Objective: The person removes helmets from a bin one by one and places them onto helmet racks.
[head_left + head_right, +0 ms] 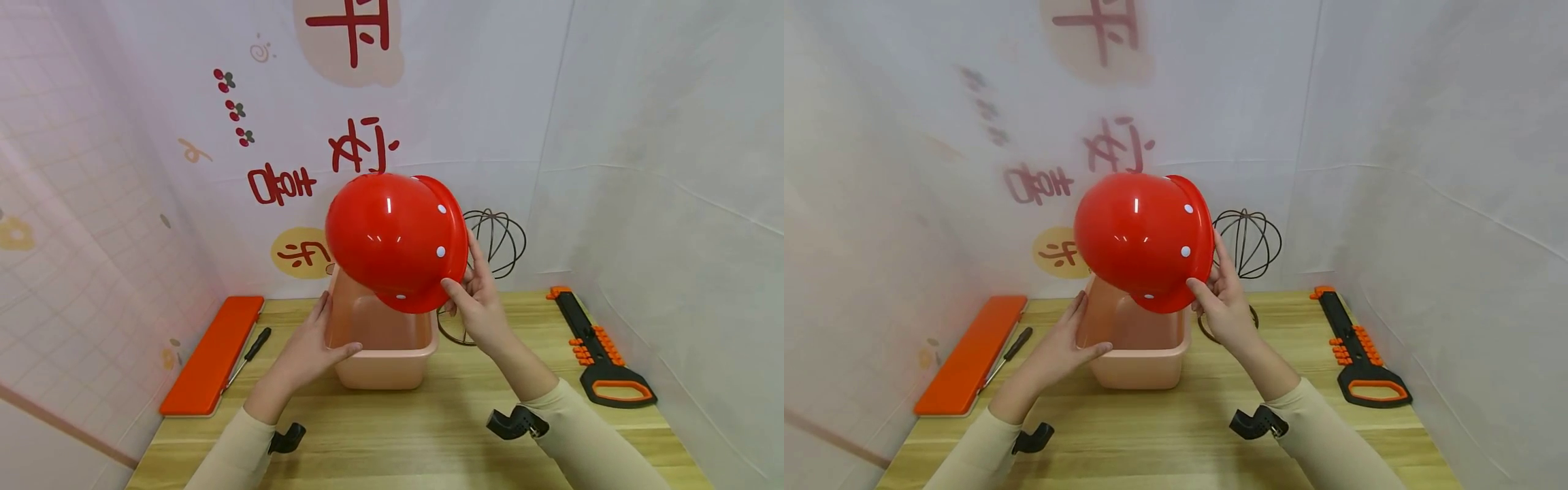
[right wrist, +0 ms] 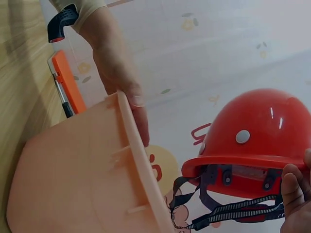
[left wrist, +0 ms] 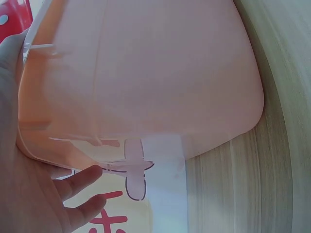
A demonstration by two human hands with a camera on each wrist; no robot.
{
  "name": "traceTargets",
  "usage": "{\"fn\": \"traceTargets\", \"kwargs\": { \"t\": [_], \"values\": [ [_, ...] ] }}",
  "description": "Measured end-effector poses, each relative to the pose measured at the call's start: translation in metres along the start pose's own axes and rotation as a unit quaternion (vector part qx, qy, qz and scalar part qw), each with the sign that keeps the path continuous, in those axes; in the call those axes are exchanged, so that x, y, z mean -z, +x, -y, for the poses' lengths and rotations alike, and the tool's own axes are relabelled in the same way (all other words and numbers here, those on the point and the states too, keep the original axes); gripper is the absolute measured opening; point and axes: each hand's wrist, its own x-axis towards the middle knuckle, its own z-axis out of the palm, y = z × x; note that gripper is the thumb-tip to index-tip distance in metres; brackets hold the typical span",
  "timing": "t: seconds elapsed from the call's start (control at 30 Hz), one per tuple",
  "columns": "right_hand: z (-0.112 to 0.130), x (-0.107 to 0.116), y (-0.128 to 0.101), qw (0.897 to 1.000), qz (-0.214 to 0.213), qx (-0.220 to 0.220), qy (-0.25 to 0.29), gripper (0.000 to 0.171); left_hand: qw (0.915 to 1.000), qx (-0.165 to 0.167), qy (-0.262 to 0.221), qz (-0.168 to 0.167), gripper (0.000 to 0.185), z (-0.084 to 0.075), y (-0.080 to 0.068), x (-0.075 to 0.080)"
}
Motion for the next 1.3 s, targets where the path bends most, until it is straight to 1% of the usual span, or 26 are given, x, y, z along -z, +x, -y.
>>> {"fn": "traceTargets", "kwargs": {
  "t": [0.27, 0.5, 0.67, 0.87, 1.03, 1.2, 1.3],
  "values": [
    [0.006, 0.015, 0.006, 0.999, -0.041, 0.009, 0.029, 0.089, 0.9998, 0.014, 0.013, 0.004, 0.131, -0.002, -0.002, 0.001],
    [0.007, 0.035, 0.009, 0.995, -0.076, 0.034, 0.047, 0.085, 0.9997, 0.013, 0.022, -0.005, 0.133, -0.001, -0.002, -0.001],
    [0.010, 0.045, 0.013, 0.991, -0.108, 0.044, 0.063, 0.082, 0.9995, 0.010, 0.028, -0.011, 0.133, -0.001, -0.001, -0.001],
    [0.011, 0.058, 0.019, 0.983, -0.156, 0.037, 0.092, 0.079, 0.9993, 0.016, 0.030, -0.017, 0.132, -0.002, -0.001, -0.003],
    [0.009, 0.067, 0.021, 0.972, -0.193, 0.030, 0.128, 0.077, 0.9990, 0.012, 0.035, -0.023, 0.131, -0.001, -0.001, -0.002],
    [0.005, 0.072, 0.021, 0.961, -0.213, 0.038, 0.172, 0.075, 0.9991, 0.013, 0.035, -0.023, 0.131, 0.000, 0.000, -0.002],
    [0.003, 0.074, 0.021, 0.959, -0.214, 0.046, 0.179, 0.073, 0.9991, 0.013, 0.033, -0.023, 0.131, 0.000, 0.000, -0.003]
  ]
}}
